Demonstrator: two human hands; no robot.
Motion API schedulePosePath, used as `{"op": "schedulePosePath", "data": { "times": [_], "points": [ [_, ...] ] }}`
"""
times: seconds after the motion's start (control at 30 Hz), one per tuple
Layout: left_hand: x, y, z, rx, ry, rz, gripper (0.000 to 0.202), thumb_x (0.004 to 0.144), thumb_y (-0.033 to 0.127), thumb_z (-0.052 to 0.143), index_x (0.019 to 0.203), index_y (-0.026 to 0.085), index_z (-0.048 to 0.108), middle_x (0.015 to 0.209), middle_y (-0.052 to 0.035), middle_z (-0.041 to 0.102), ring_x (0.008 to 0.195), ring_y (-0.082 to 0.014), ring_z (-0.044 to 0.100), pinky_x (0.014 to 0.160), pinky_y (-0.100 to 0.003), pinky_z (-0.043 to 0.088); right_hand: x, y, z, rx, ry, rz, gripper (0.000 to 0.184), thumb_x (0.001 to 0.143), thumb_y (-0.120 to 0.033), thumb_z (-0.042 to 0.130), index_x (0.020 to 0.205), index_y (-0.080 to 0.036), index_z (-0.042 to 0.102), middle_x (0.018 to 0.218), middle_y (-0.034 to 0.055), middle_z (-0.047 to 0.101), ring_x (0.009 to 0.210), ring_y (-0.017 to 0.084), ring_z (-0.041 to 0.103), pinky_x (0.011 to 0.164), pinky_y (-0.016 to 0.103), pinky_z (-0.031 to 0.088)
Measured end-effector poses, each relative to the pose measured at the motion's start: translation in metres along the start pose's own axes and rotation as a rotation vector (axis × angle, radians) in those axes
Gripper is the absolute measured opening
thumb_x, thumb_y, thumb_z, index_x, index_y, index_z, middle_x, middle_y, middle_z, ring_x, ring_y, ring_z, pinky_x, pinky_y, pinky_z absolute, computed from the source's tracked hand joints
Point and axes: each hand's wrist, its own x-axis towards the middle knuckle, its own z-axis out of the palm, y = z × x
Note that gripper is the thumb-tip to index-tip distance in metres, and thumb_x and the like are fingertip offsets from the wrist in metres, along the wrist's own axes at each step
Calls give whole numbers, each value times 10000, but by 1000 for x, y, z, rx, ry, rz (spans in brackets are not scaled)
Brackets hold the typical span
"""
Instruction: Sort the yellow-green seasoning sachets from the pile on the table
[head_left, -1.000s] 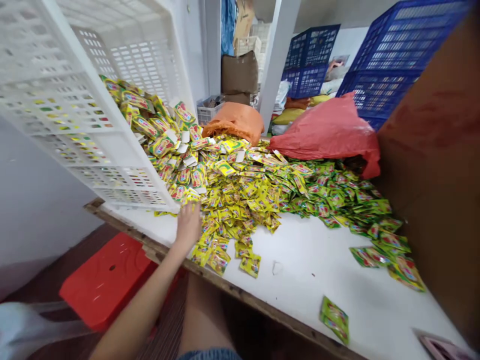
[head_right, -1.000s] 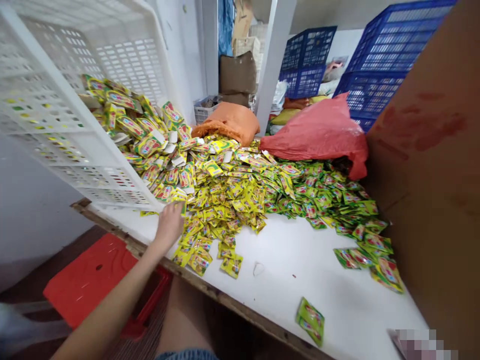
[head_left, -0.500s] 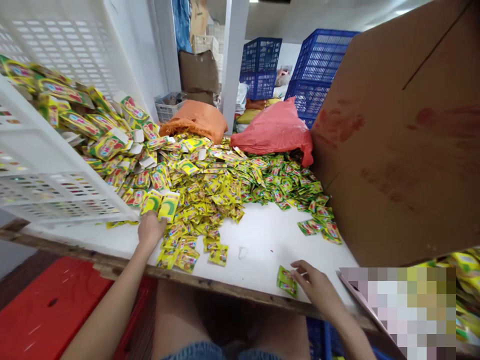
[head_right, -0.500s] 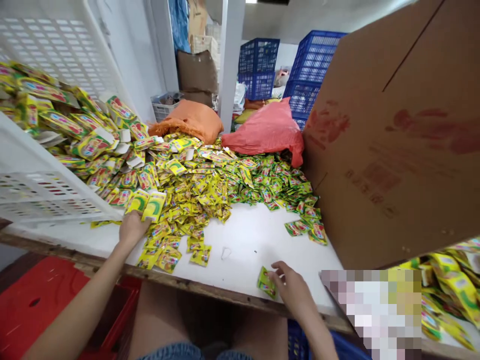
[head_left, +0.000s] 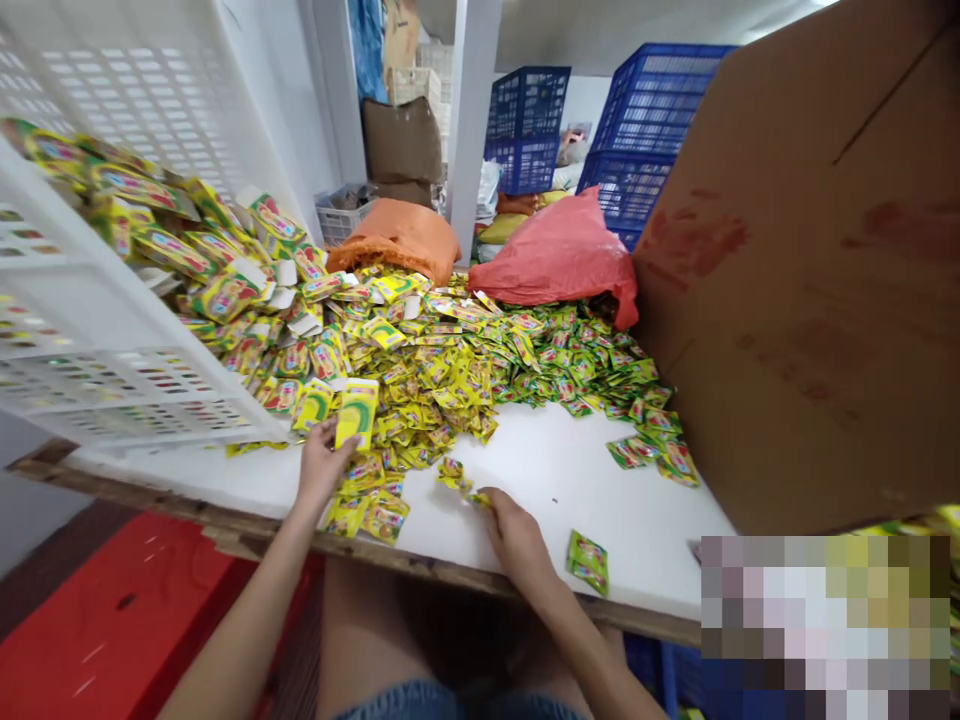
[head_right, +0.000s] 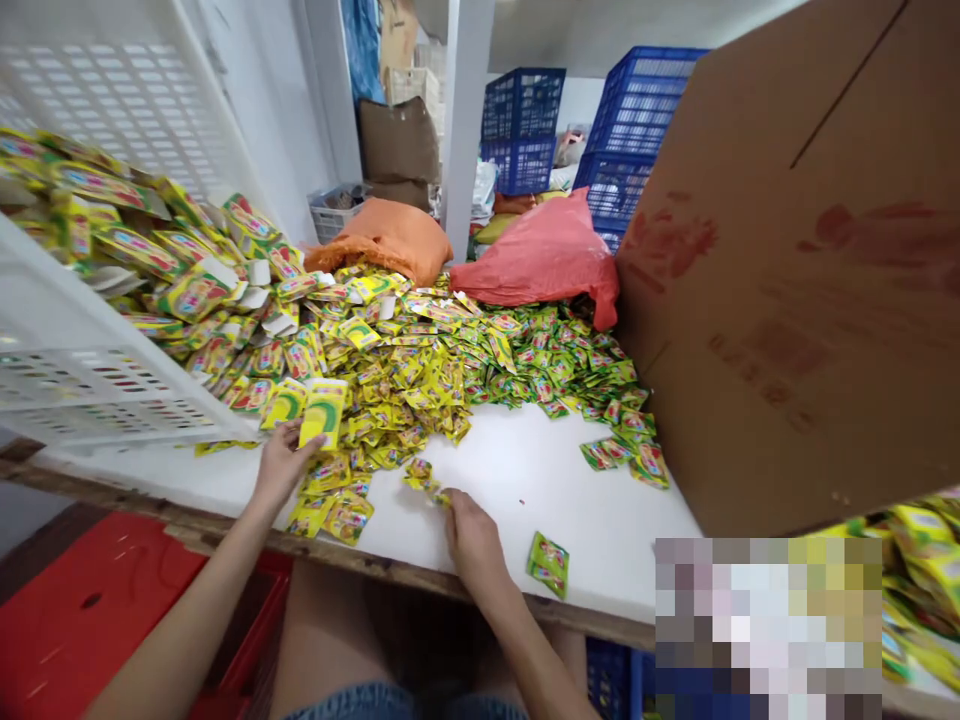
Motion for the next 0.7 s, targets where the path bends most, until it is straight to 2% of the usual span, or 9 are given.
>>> {"op": "schedulePosePath", "data": {
  "times": [0.07,0.17,0.27,0.37,0.43,0.6,0.7],
  "points": [
    [-13,5,4,-260,-72,-113,432,569,320,683,932,144,527,870,-47,637,785,-195,612,749,-334,478,-15,18,-24,117,112,144,311,833,-259,420,1138,-215,466,830,33,611,726,179,598,673,301,469],
    [-39,17,20,-442,-150,-229,389,539,266,694,890,148,575,798,-22,658,752,-207,623,723,-342,494,-38,39,-61,372,242,320,440,785,-375,512,1183,-215,409,730,-15,551,600,146,570,535,252,462],
    [-63,29,41,-566,-223,-325,283,534,223,659,804,148,619,700,-20,664,711,-222,630,671,-338,504,-56,54,-88,558,244,431,433,725,-413,591,1094,-215,480,786,-3,566,663,155,588,572,260,479],
    [-78,36,61,-637,-247,-385,216,511,181,621,726,159,641,660,-15,667,717,-224,632,676,-323,499,-66,64,-99,619,232,478,404,686,-425,633,1002,-196,528,869,31,593,734,180,603,653,298,493],
    [-84,39,70,-655,-281,-386,201,520,170,595,715,163,647,681,-22,675,754,-228,630,704,-322,493,-69,69,-103,610,251,492,417,662,-441,650,974,-185,542,870,45,605,730,191,604,656,313,495],
    [-93,45,77,-606,-465,-252,177,609,176,568,761,172,659,808,-38,682,911,-223,594,826,-308,441,-68,78,-120,528,283,473,409,643,-460,658,921,-169,586,753,37,615,608,158,558,542,275,464],
    [-102,49,83,-559,-498,-255,201,623,200,610,816,162,652,826,-35,672,876,-199,593,849,-294,416,-66,84,-128,486,198,457,401,656,-439,643,942,-161,593,668,5,589,537,125,503,490,246,412]
  ]
}}
